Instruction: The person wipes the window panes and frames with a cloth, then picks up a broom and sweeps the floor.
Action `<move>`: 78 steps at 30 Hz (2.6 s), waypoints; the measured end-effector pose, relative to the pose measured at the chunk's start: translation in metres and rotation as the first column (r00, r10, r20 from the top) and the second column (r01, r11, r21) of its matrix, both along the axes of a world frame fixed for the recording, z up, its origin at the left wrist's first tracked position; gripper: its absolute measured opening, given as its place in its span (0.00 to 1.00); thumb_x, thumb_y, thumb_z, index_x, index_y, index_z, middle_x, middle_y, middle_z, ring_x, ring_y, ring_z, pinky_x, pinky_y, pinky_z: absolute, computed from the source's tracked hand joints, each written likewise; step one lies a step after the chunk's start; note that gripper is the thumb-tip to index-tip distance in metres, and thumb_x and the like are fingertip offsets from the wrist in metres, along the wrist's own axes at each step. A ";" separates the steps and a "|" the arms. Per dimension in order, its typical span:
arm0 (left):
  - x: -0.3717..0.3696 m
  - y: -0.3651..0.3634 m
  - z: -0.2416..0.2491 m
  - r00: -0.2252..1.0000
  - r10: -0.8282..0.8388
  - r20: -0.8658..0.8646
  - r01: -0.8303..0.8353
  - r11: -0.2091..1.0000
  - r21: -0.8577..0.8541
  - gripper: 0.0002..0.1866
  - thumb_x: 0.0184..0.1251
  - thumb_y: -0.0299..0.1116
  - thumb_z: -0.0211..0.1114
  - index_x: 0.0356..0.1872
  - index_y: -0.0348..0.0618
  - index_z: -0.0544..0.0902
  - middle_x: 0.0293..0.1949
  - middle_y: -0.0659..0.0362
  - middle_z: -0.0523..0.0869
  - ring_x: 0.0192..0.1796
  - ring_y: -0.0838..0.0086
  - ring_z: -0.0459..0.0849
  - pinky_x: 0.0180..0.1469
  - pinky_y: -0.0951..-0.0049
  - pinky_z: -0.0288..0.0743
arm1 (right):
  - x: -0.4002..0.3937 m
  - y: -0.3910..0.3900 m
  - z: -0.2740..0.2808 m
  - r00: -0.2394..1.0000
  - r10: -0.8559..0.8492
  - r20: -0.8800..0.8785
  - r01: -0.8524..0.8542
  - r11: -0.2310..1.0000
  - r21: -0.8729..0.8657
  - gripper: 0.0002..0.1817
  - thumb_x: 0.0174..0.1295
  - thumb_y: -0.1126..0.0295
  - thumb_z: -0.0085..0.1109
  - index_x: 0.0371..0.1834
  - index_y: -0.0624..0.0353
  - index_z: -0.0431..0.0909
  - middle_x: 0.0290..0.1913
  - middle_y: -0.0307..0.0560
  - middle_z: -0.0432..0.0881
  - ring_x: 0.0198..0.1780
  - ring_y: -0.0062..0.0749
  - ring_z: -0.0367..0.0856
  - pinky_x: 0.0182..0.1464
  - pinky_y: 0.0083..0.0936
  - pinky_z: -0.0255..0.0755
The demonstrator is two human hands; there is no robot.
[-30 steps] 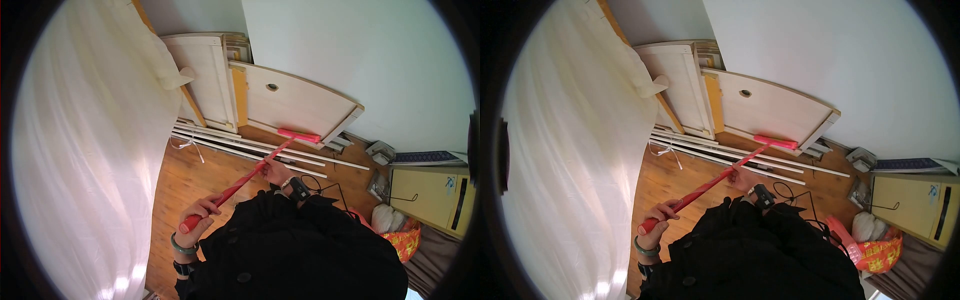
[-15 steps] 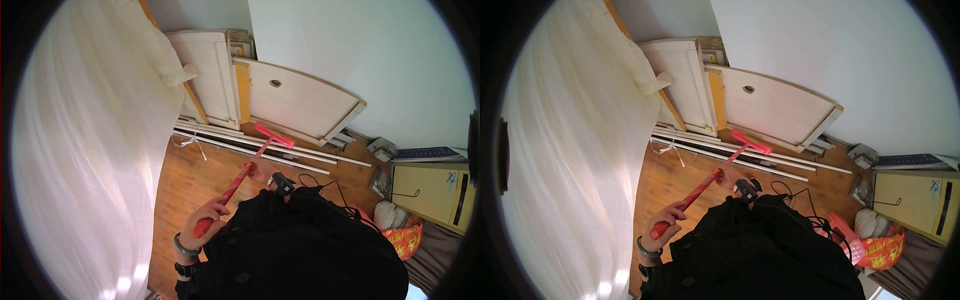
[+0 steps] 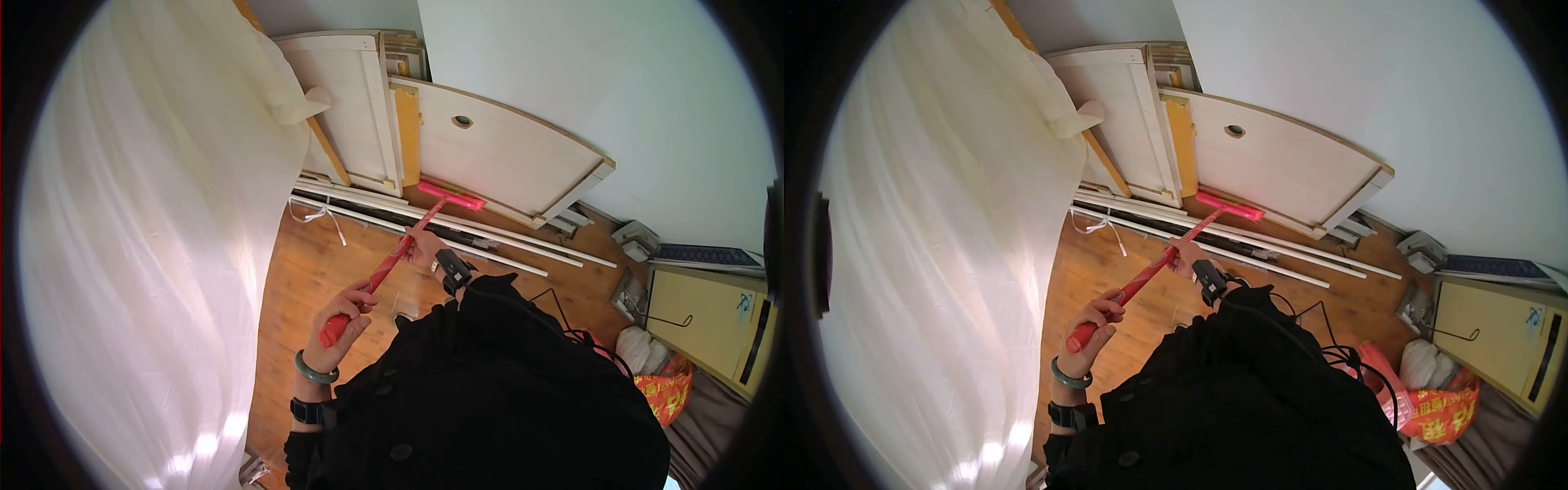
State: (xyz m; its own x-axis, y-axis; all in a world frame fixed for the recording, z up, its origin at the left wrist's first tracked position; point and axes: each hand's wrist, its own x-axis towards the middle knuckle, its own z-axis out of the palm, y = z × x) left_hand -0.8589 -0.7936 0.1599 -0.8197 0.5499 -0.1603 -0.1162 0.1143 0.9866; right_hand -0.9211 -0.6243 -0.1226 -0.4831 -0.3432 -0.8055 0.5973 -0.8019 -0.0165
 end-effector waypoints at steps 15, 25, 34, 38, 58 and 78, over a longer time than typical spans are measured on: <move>0.008 0.069 -0.050 0.937 -0.215 0.274 0.174 0.970 0.167 0.06 0.59 0.18 0.57 0.28 0.41 0.73 0.47 0.50 0.78 0.64 0.58 0.66 0.57 0.67 0.71 | 0.131 0.130 -0.033 0.919 -0.372 0.131 0.358 0.926 0.117 0.05 0.57 0.69 0.57 0.28 0.56 0.72 0.25 0.41 0.77 0.29 0.29 0.76 0.32 0.27 0.72; 0.010 0.057 -0.003 0.959 -0.235 0.160 0.224 0.971 0.081 0.07 0.56 0.17 0.58 0.28 0.42 0.71 0.47 0.47 0.77 0.63 0.54 0.67 0.57 0.64 0.71 | 0.110 0.099 0.003 0.971 -0.237 -0.006 0.237 0.971 0.022 0.09 0.64 0.63 0.52 0.31 0.55 0.72 0.29 0.40 0.77 0.34 0.31 0.76 0.38 0.29 0.72; 0.010 0.025 -0.015 0.999 -0.042 -0.007 0.041 0.994 -0.100 0.08 0.56 0.15 0.58 0.29 0.41 0.70 0.47 0.49 0.77 0.62 0.59 0.68 0.56 0.69 0.69 | 0.023 0.001 0.010 0.997 -0.081 -0.005 0.080 0.989 -0.126 0.06 0.62 0.65 0.50 0.31 0.54 0.71 0.29 0.40 0.78 0.31 0.30 0.77 0.37 0.31 0.71; 0.015 0.027 -0.026 0.997 -0.031 -0.073 0.018 0.987 -0.162 0.08 0.57 0.16 0.57 0.29 0.42 0.70 0.46 0.51 0.77 0.62 0.61 0.68 0.55 0.70 0.69 | 0.010 -0.025 0.000 1.000 0.015 0.001 -0.015 0.996 -0.085 0.07 0.63 0.65 0.49 0.30 0.54 0.72 0.26 0.40 0.78 0.29 0.30 0.77 0.36 0.32 0.72; 0.031 0.002 -0.022 0.985 0.098 0.139 -0.101 0.995 0.019 0.05 0.60 0.19 0.57 0.28 0.40 0.72 0.44 0.50 0.79 0.60 0.60 0.71 0.54 0.69 0.71 | 0.075 0.005 0.027 0.996 -0.082 0.029 0.078 0.990 0.119 0.06 0.63 0.66 0.50 0.30 0.52 0.69 0.23 0.37 0.72 0.29 0.29 0.74 0.35 0.30 0.71; 0.018 0.027 -0.040 0.997 -0.068 -0.046 0.059 0.981 -0.183 0.07 0.57 0.18 0.60 0.28 0.41 0.71 0.43 0.53 0.80 0.60 0.61 0.72 0.53 0.70 0.71 | 0.047 0.000 0.003 0.997 0.069 -0.038 -0.069 0.998 0.012 0.09 0.61 0.65 0.49 0.24 0.51 0.71 0.22 0.36 0.76 0.28 0.26 0.76 0.34 0.26 0.70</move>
